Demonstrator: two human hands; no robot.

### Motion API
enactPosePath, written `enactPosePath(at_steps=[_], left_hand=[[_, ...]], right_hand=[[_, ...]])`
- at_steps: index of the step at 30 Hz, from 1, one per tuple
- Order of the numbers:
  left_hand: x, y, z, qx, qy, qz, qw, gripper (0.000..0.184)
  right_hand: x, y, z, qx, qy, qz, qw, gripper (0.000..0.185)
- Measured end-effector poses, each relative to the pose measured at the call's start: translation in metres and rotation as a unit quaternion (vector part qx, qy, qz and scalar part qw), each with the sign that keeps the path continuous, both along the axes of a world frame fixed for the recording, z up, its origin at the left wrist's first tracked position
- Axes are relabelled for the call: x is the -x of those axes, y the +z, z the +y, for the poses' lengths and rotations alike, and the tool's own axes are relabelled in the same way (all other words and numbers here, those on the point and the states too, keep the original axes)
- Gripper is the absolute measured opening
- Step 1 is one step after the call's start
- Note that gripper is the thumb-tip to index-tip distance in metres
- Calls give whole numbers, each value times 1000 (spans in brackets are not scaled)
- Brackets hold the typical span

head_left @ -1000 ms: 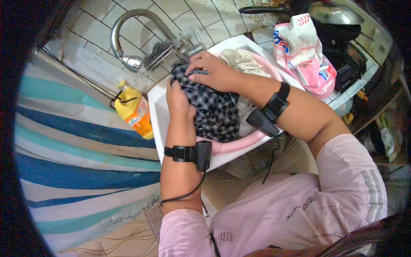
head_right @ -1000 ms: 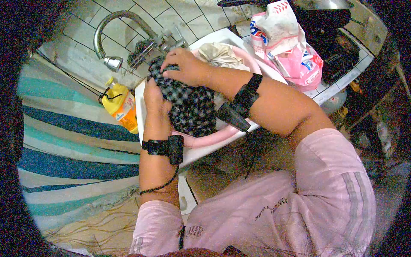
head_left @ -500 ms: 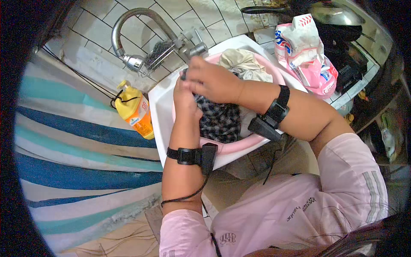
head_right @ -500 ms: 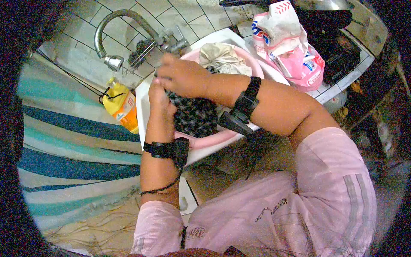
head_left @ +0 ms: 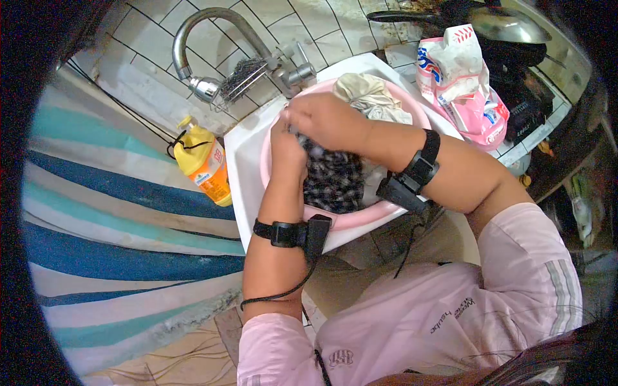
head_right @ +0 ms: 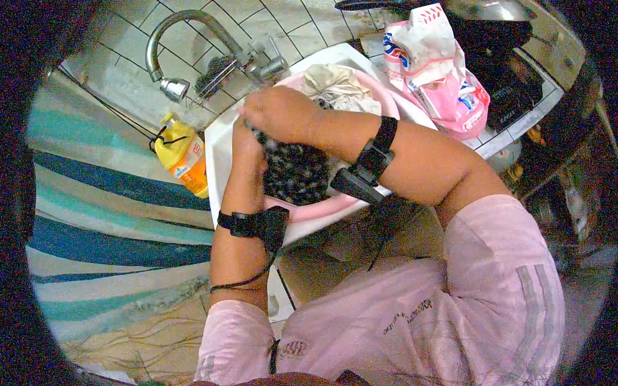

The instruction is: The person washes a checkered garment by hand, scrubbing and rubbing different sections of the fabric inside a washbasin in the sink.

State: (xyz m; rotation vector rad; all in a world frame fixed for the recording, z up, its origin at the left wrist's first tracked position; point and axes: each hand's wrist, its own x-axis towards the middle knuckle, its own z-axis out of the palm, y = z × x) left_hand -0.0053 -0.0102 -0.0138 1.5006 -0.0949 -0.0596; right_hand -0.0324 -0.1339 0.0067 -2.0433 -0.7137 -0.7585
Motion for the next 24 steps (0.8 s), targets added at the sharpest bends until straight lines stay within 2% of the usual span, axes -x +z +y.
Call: enactPosePath(at_steps=[1, 2, 3, 4, 5, 7, 9, 10, 11, 13, 14, 15, 16, 18, 20, 21, 22, 23, 24], left_hand=[[-10, -5, 3, -94, 13, -83, 992, 38], [-19, -11, 6, -186, 24, -165, 968, 37], [20, 22, -10, -147, 17, -203, 968, 35], [17, 19, -9, -148, 16, -204, 968, 35], [12, 14, -6, -161, -1, -235, 959, 31], [8, 9, -7, -176, -19, -266, 948, 27], [8, 5, -14, 42, -36, -135, 989, 34], [7, 5, -13, 42, -35, -135, 989, 34], [4, 6, -12, 74, -37, -64, 995, 34], [2, 6, -8, 136, -39, 79, 987, 34], [3, 6, -7, 139, -36, 80, 986, 34], [5, 6, -7, 61, -19, 0, 998, 33], [5, 6, -9, -19, -4, -80, 997, 33], [-3, -2, -6, -32, -43, -105, 993, 38], [-4, -4, -7, -4, -55, -146, 988, 38], [-5, -5, -6, -7, -56, -145, 988, 38], [-7, -4, -4, 108, -73, -60, 990, 39], [-9, -4, -2, 223, -87, 27, 971, 39], [-10, -3, -1, 224, -85, 27, 970, 39]], right_hand=[[0, 1, -5, -7, -38, -49, 998, 34], [-8, -3, -8, -5, -38, -48, 998, 34], [-21, -13, -10, -48, -51, -23, 997, 35], [-29, -16, -12, -93, -65, 2, 994, 36], [-36, -19, -15, -79, -92, 53, 991, 34], [-20, -9, -13, -48, -107, 65, 991, 33], [4, 2, -5, -14, -120, 77, 990, 33], [17, 7, 1, 18, -60, 56, 996, 33], [22, 8, 5, 51, 2, 36, 998, 33], [10, 4, 3, 69, -18, 21, 997, 33], [0, 2, -1, 85, -43, 5, 995, 33], [-13, -3, -4, -2, -67, 35, 997, 33], [-20, -8, -8, -2, -68, 36, 997, 33], [-24, -7, -12, -44, -116, 78, 989, 34], [-13, -2, -12, -26, -136, 113, 984, 31], [-4, 2, -9, 25, -121, 70, 990, 30], [3, 3, -6, 76, -105, 28, 991, 29], [8, 1, 2, 38, -60, 27, 997, 30], [13, 2, 4, 39, -59, 28, 997, 30]])
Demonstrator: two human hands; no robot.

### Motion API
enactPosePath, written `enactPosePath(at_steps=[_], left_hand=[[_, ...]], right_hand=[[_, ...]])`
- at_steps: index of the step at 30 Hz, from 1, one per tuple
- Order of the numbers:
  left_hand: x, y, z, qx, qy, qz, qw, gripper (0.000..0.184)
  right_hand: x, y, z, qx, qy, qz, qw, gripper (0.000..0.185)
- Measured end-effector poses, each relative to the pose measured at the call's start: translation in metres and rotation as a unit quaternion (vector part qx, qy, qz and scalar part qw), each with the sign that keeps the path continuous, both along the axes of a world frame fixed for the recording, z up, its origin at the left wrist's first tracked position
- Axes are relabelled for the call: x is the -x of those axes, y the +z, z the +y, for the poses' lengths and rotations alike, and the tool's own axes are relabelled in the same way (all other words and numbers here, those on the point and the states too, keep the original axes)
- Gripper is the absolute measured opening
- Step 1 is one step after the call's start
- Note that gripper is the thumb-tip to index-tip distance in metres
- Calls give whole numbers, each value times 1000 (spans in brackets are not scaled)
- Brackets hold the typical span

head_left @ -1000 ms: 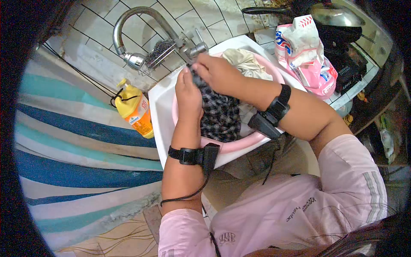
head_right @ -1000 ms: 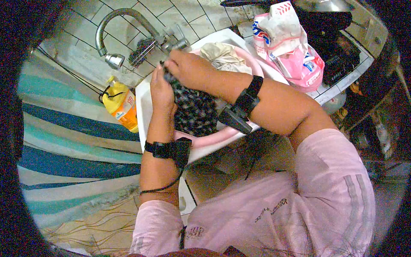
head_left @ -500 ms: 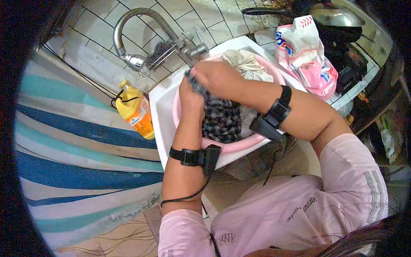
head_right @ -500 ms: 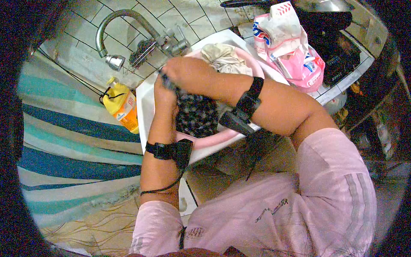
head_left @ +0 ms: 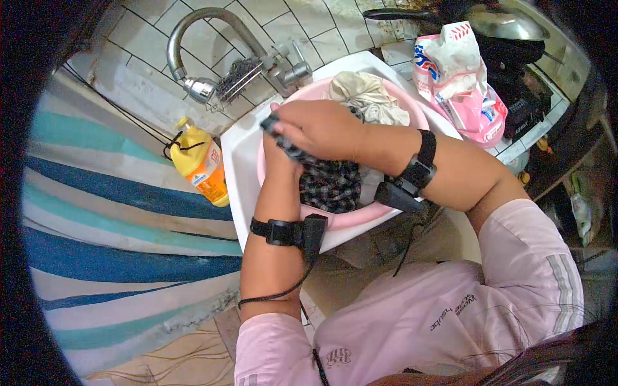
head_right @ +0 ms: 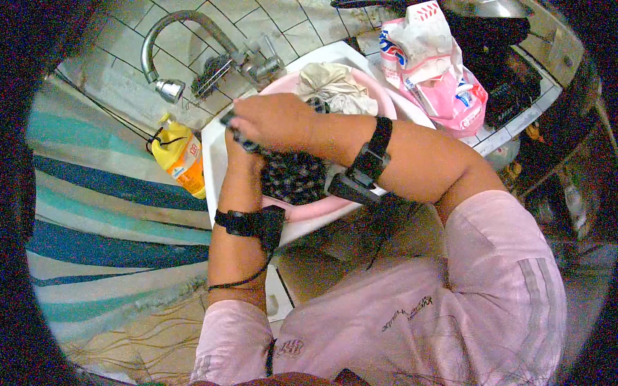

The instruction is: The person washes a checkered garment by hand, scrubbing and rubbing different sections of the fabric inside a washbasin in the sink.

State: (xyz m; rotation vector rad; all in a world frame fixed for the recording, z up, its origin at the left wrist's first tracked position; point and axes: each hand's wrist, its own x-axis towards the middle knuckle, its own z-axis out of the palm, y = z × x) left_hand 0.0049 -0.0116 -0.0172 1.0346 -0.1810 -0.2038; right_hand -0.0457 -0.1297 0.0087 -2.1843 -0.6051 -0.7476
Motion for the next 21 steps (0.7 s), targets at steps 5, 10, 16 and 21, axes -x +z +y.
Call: enactPosePath(at_steps=[5, 10, 16, 21], left_hand=[[14, 12, -2, -82, 14, -41, 996, 42], [20, 19, -9, -155, 22, -133, 979, 42], [16, 20, -5, -204, 105, -151, 962, 23], [0, 18, 11, -251, 217, -161, 930, 24]], right_hand=[[-31, -8, -14, -8, -12, 15, 1000, 29], [-41, -12, -22, -57, -77, 89, 991, 24], [-12, -3, -10, -30, -36, 73, 996, 22], [-2, 3, -7, -13, 97, -97, 990, 35]])
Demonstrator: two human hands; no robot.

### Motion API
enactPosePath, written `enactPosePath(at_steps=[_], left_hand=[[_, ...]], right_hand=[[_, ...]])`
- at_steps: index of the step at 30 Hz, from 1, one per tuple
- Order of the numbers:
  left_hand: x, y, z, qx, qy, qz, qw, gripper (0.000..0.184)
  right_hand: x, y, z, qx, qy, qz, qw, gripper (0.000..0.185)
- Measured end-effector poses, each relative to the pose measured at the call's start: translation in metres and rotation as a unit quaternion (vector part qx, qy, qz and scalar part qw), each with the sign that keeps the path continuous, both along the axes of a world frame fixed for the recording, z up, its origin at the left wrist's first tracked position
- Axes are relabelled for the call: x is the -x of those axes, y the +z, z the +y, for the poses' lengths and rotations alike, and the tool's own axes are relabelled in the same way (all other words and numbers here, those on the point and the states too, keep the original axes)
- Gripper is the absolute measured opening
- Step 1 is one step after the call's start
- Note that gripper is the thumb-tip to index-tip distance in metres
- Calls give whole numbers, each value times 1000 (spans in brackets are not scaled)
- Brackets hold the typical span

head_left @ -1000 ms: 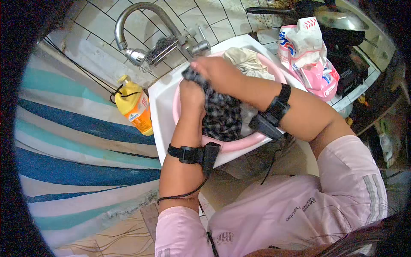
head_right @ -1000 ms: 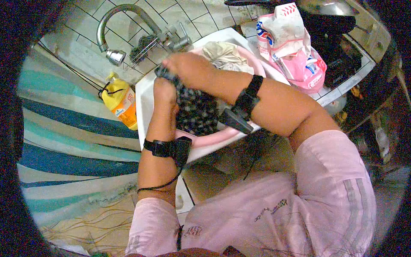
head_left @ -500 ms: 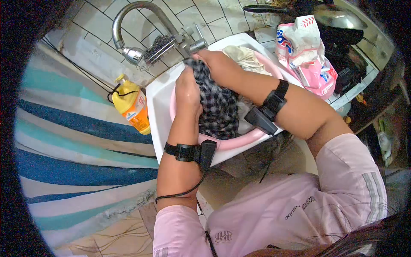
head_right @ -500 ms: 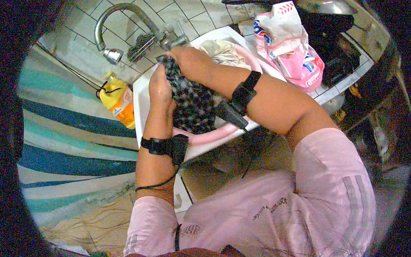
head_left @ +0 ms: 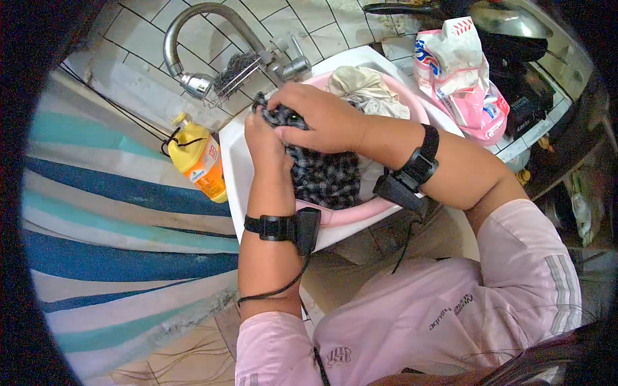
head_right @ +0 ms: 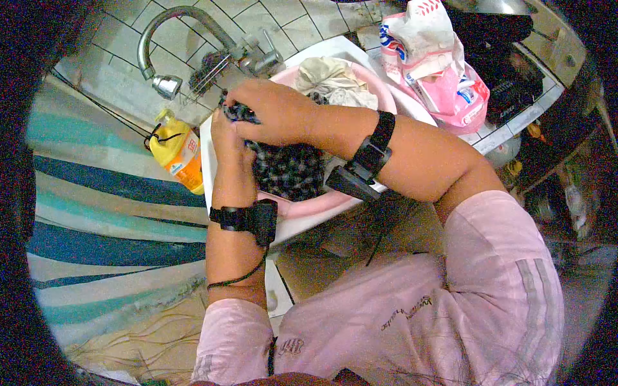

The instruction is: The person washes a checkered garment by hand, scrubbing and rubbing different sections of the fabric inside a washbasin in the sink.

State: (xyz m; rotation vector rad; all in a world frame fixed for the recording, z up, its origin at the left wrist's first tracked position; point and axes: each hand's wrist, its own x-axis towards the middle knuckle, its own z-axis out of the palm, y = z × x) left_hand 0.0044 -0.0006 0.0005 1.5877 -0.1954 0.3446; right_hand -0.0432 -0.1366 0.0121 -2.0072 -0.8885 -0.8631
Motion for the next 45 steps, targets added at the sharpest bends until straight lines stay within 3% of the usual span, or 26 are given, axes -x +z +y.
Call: enactPosePath(at_steps=[3, 5, 7, 9, 13, 15, 16, 17, 19, 21, 22, 23, 25, 27, 28, 29, 31, 35, 36, 37, 38, 39, 41, 42, 44, 45], left_hand=[[14, 11, -1, 48, -17, 103, 993, 24], [7, 2, -2, 131, -85, 136, 978, 21], [26, 11, -21, 113, -21, 22, 993, 18], [8, -5, -16, 93, -45, -25, 994, 18], [12, -4, -13, -9, -42, -34, 998, 22], [15, -6, -11, 149, -162, 65, 973, 22], [7, -2, -6, 97, -141, 182, 968, 28], [8, -5, -6, 98, -139, 182, 968, 28], [27, 7, -21, 157, -177, 74, 969, 33], [40, 18, -23, 107, -148, 52, 982, 36], [39, 16, -23, 43, -149, 16, 988, 37], [35, 16, -22, -21, -148, -25, 988, 38], [1, -11, -11, -17, -149, -5, 989, 44], [-38, -38, 2, 169, -222, 183, 943, 45], [-19, -28, 1, 179, -217, 198, 939, 45], [-3, -17, -6, 181, -215, 197, 939, 45], [22, 0, -20, 129, -151, 75, 977, 47], [13, -8, -19, 47, -142, 42, 988, 48], [5, -17, -16, 86, -153, 33, 984, 46], [-3, -23, -13, 124, -162, 26, 979, 45], [-19, -23, -7, 229, -193, 193, 934, 41], [-16, -22, -7, 230, -192, 194, 934, 41], [4, -13, -8, 150, -217, 65, 962, 41], [19, 2, -18, 173, -152, 96, 968, 42], [26, 3, -21, 132, -168, 58, 975, 44], [28, 5, -22, 90, -183, 21, 979, 47]], right_hand=[[-4, -4, 2, 22, 23, -11, 999, 33], [-25, -18, 3, -13, -6, -5, 1000, 29], [-35, -21, -1, -46, -36, -1, 998, 25], [-39, -22, -6, -105, -94, 188, 972, 18], [-18, -10, -6, -59, -102, 121, 986, 23], [-6, -6, 1, -46, -81, 83, 992, 26], [0, -4, 4, -14, -42, 47, 998, 26], [2, -4, 6, 17, -2, 12, 1000, 27], [-17, -11, 0, 12, -12, 36, 999, 28], [-34, -15, -9, -59, -106, 66, 991, 30], [-35, -15, -10, -77, -105, 137, 982, 32], [-36, -15, -10, -76, -105, 132, 983, 32], [-11, -6, -2, -3, -135, 79, 988, 34], [2, -3, 8, -33, -68, 59, 995, 34], [1, -4, 11, -10, -60, 47, 997, 35], [1, -6, 12, 14, -49, 36, 998, 35], [-13, -5, 1, -1, -88, 84, 993, 34], [-10, 2, -6, 3, -178, 175, 968, 28], [-12, -6, -4, 14, -156, 97, 983, 26], [-5, -5, 1, 11, -158, 98, 983, 26], [4, -4, 9, 35, -105, 34, 993, 25], [8, -3, 14, 61, -51, -31, 996, 25], [-5, -8, 9, 32, -30, -28, 999, 27], [-14, -9, 2, -5, -65, 23, 998, 27], [-33, -12, -8, -30, -144, 153, 977, 28], [-28, -7, -8, -31, -144, 149, 978, 28]])
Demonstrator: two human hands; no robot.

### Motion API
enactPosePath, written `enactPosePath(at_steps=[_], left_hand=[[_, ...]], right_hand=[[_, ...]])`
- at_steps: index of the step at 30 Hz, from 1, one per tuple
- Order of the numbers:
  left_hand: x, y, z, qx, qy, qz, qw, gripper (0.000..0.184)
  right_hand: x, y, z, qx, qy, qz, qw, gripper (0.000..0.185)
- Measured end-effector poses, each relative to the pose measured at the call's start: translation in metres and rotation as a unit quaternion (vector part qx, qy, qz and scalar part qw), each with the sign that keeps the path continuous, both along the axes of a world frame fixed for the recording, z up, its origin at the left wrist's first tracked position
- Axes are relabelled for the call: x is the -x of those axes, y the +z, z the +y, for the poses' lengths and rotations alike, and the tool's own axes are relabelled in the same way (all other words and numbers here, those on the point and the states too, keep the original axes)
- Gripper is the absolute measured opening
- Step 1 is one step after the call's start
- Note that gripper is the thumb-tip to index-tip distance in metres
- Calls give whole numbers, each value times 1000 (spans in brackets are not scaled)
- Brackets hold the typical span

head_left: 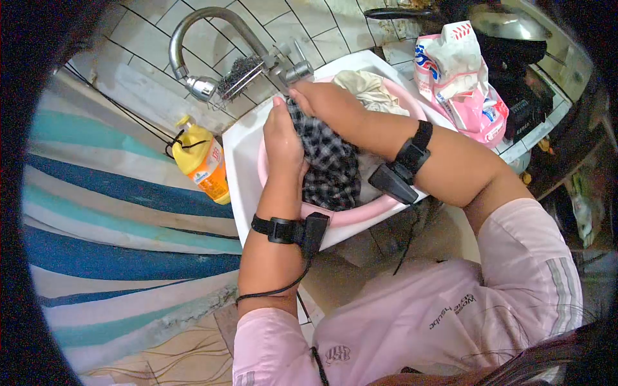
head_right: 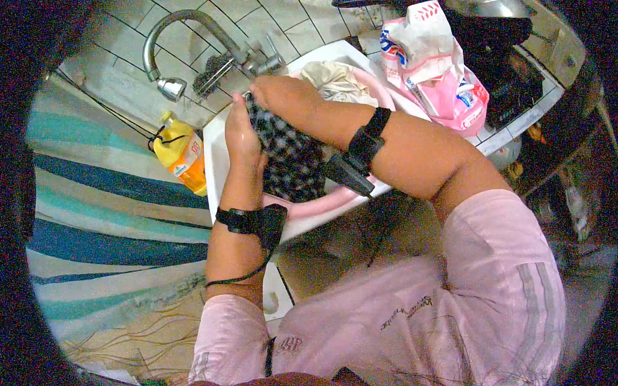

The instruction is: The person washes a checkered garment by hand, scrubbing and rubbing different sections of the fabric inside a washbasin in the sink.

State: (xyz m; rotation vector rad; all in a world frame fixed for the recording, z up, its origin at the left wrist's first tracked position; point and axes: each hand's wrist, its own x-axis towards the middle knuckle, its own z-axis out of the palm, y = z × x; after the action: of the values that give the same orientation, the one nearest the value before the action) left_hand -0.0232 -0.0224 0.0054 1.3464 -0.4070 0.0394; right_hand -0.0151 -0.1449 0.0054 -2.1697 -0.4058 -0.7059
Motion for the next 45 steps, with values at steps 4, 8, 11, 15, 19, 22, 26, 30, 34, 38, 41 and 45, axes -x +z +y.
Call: enactPosePath(at_steps=[4, 8, 11, 15, 19, 22, 26, 30, 34, 38, 41, 45], left_hand=[[-5, 2, 4, 40, 53, 162, 985, 46], [-3, -4, 2, 106, 12, 103, 989, 50], [-6, -4, 1, 6, 7, 32, 999, 45], [-6, -7, -3, -55, -14, -27, 998, 39], [-13, -13, 6, 80, -18, 87, 993, 36], [-11, -11, 9, 85, 28, 110, 990, 38], [-14, -8, 5, -22, 37, -9, 999, 39], [-20, -12, 8, -92, 90, -68, 989, 33], [-15, -2, 14, -195, 230, -153, 941, 46], [-9, 1, 12, -224, 119, -160, 954, 57], [2, 0, 2, -195, 40, -79, 977, 72], [-16, -8, 13, -285, 47, 2, 957, 68]], right_hand=[[32, 7, 15, 70, 2, -106, 992, 29], [19, -1, 15, 96, 102, -104, 985, 26], [-24, -22, 2, 5, -18, -9, 1000, 26], [-18, -16, -4, -4, -44, 14, 999, 26], [23, -2, 11, -5, 34, -86, 996, 25], [25, 0, 17, 20, 82, -124, 989, 24], [-12, -7, -6, -15, -1, 17, 1000, 23], [-21, -15, -13, -90, -24, -33, 995, 27], [-24, -12, -24, -219, -101, -36, 970, 28], [-24, -11, -24, -307, -59, 5, 950, 28], [-26, -12, -24, -326, -15, -18, 945, 27], [-21, -8, -22, -349, 44, 24, 936, 27]])
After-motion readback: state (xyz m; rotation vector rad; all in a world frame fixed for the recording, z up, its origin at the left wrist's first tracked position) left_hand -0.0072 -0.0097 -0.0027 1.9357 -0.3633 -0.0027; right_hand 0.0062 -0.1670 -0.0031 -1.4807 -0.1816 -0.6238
